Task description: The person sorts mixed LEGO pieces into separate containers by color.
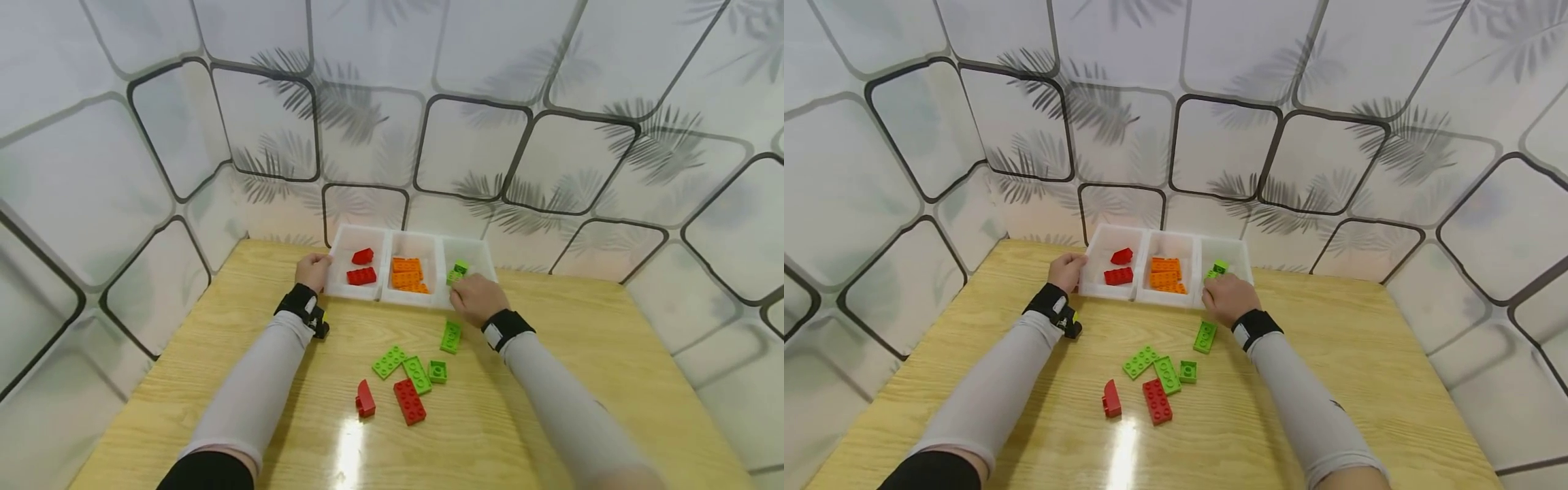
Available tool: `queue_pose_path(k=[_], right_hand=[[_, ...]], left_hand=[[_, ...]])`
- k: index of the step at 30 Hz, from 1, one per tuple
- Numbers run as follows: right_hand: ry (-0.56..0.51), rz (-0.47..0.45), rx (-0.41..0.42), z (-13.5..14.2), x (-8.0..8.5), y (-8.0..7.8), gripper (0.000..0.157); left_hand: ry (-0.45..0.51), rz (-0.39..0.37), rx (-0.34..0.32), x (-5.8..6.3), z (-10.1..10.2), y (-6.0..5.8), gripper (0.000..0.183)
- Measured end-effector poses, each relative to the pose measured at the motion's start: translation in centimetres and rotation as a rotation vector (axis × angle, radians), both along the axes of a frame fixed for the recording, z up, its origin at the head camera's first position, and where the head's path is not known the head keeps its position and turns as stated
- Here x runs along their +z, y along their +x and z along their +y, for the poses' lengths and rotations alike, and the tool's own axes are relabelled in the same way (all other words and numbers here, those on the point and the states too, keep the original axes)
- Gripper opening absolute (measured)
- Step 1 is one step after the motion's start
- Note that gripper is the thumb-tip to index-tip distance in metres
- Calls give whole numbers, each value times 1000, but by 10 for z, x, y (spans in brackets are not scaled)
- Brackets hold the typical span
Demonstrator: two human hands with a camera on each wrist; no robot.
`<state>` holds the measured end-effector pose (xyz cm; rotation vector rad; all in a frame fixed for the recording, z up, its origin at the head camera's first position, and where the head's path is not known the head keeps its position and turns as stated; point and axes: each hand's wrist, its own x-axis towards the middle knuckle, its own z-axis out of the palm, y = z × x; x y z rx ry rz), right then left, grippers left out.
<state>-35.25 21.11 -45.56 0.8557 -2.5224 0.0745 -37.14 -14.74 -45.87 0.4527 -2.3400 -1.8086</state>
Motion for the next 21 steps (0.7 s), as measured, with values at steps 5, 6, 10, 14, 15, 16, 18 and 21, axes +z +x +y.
queue_pose_path(k=[5, 6, 10, 14, 15, 16, 18, 21], right_hand=[[57, -67, -108, 1, -9, -15, 23], [60, -82, -122, 1, -10, -16, 27], [56, -115, -134, 10, -15, -13, 45], [50, -134, -150, 17, -19, -13, 60], [51, -138, -153, 19, -19, -13, 64], [44, -153, -152, 21, -19, -13, 67], [53, -190, -155, 23, -18, -11, 73], [68, -220, -139, 23, -17, -6, 77]], left_hand=[[9, -11, -3, 1, 1, 2, 37], [18, -14, -5, 1, 1, 2, 37], [54, -31, -12, 0, 7, 2, 38], [71, -28, -6, 1, 8, -1, 38], [70, -28, -6, 2, 8, -1, 38], [60, -29, -3, 3, 8, -2, 38], [44, -32, 6, 4, 8, -2, 38], [19, -37, 21, 4, 4, 0, 38]])
